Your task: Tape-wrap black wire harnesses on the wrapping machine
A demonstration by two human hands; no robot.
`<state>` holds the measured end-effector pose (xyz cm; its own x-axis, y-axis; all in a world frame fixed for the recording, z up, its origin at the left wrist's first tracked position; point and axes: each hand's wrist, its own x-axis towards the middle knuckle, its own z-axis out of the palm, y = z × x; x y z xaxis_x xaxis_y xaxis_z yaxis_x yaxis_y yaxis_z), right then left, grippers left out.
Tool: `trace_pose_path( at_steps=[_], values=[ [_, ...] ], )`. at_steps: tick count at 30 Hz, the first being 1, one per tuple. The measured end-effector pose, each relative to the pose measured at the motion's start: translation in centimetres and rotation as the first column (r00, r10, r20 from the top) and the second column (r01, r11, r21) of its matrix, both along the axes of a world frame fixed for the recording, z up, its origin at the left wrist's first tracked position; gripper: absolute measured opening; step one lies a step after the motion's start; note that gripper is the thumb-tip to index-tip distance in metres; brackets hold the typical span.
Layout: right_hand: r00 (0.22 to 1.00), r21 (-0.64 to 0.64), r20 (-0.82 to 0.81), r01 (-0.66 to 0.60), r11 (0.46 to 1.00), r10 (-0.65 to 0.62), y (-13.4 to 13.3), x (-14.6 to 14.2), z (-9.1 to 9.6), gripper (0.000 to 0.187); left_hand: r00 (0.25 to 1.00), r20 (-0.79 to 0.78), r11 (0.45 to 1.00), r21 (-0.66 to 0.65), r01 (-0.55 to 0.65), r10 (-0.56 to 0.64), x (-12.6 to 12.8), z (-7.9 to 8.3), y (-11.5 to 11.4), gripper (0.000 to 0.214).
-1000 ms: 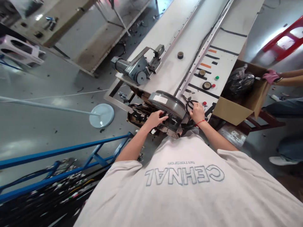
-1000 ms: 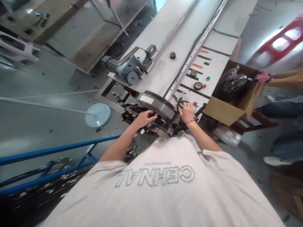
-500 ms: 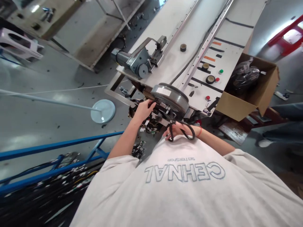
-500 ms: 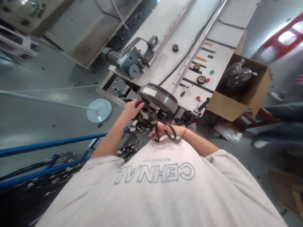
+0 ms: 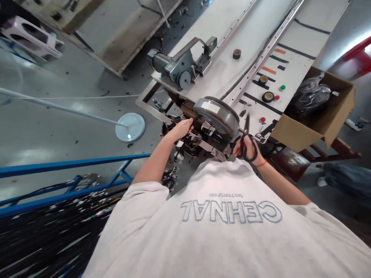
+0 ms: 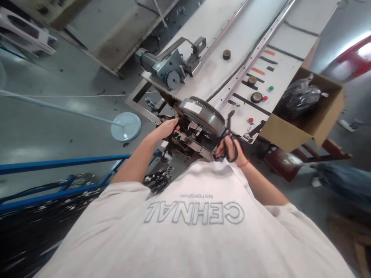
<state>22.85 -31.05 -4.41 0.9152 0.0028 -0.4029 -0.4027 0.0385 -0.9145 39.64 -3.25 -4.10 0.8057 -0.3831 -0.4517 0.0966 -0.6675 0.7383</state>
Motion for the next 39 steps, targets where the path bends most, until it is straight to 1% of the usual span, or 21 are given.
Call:
trace_pose_path(
  at_steps=[2,4,6,7,8,9,10,12,13,15,18,20,22,24,26,29,31,33,35,37,39],
  values=[
    [0.991,-0.363,-0.060,0.092,0.927,-0.122,-2.8,2.1,-1.2,0.055,0.973,-0.208,0.984,-0.120,-0.131,0.104,-0.2,-0.4,-0.1,0.046],
    [0.986,-0.668,-0.105,0.024,0.744,-0.126,-5.1,4.9,-2.0,0.041,0.920,-0.355,0.946,-0.204,-0.252,0.169,-0.6,-0.6,-0.2,0.047],
    [0.990,-0.818,-0.054,0.030,0.575,-0.129,-6.4,7.0,-1.7,0.028,0.871,-0.463,0.917,-0.255,-0.307,0.163,-1.1,-0.6,-0.2,0.051],
    [0.991,-0.839,0.004,0.078,0.539,-0.137,-6.6,7.4,-1.0,0.026,0.850,-0.507,0.908,-0.273,-0.317,0.144,-1.4,-0.5,-0.1,0.053],
    [0.990,-0.820,0.060,0.123,0.558,-0.130,-6.4,7.4,-0.1,0.027,0.830,-0.545,0.904,-0.287,-0.318,0.118,-1.7,-0.4,0.0,0.055],
    [0.990,-0.763,0.094,0.140,0.631,-0.105,-5.9,7.1,0.8,0.029,0.811,-0.578,0.902,-0.298,-0.314,0.091,-2.0,-0.3,0.1,0.055],
    [0.994,-0.662,0.096,0.102,0.742,-0.051,-5.0,6.6,1.8,0.034,0.794,-0.605,0.902,-0.308,-0.303,0.060,-2.4,-0.2,0.2,0.056],
    [0.989,-0.340,0.057,-0.109,0.934,0.136,-2.3,5.4,3.0,0.044,0.760,-0.649,0.914,-0.315,-0.256,-0.011,-3.2,0.2,0.3,0.056],
    [0.972,-0.171,0.052,-0.216,0.961,0.228,-0.6,5.1,3.1,0.046,0.739,-0.672,0.924,-0.313,-0.219,-0.052,-3.6,0.4,0.4,0.057],
    [0.949,0.066,0.058,-0.314,0.947,0.311,2.8,5.2,2.3,0.043,0.699,-0.704,0.941,-0.308,-0.139,-0.128,-4.6,0.9,0.5,0.057],
    [0.984,0.196,0.043,-0.179,0.964,0.174,7.3,7.1,-0.5,0.039,0.725,-0.654,0.942,-0.335,-0.021,-0.216,-6.2,1.6,0.4,0.052],
    [0.999,0.183,0.026,-0.034,0.983,0.030,9.5,8.4,-2.2,0.038,0.852,-0.477,0.946,-0.318,0.061,-0.215,-7.0,1.4,-0.1,0.039],
    [0.995,0.113,0.024,0.093,0.989,-0.096,11.0,8.6,-3.3,0.039,0.974,-0.170,0.976,-0.184,0.120,-0.152,-7.6,0.5,-1.0,0.021],
    [0.983,0.045,0.044,0.176,0.983,-0.178,12.0,7.6,-3.8,0.039,0.990,0.107,0.995,-0.008,0.096,-0.095,-8.4,-0.8,-1.8,0.018],
    [0.979,0.023,0.054,0.197,0.980,-0.198,12.6,5.9,-4.0,0.041,0.981,0.177,0.997,0.036,0.072,-0.077,-9.6,-2.0,-2.2,0.021],
    [0.996,0.108,-0.083,0.035,0.994,-0.026,12.6,3.6,-4.4,0.046,0.990,-0.081,0.983,-0.154,0.104,-0.118,-12.4,-2.3,-1.3,0.016],
    [0.969,0.243,-0.204,-0.090,0.966,0.142,11.8,3.2,-4.5,0.043,0.947,-0.284,0.966,-0.245,0.081,-0.151,-14.8,-1.7,0.5,0.009],
    [0.948,0.390,-0.269,-0.052,0.919,0.168,10.3,3.8,-4.4,0.035,0.878,-0.443,0.959,-0.279,0.061,-0.184,-17.1,-1.0,3.0,0.008],
    [0.958,0.525,-0.276,0.085,0.847,0.075,8.6,4.7,-4.0,0.027,0.773,-0.591,0.951,-0.307,0.046,-0.229,-19.2,-0.9,6.1,0.010],
    [0.968,0.612,-0.236,0.077,0.787,0.089,7.3,5.4,-3.6,0.027,0.698,-0.673,0.959,-0.274,0.071,-0.244,-20.7,-1.8,9.6,0.009],
    [0.932,0.633,-0.147,-0.169,0.756,0.331,7.1,5.3,-3.1,0.031,0.731,-0.642,0.971,-0.114,0.211,-0.234,-20.9,-3.0,12.6,0.004]
  ],
)
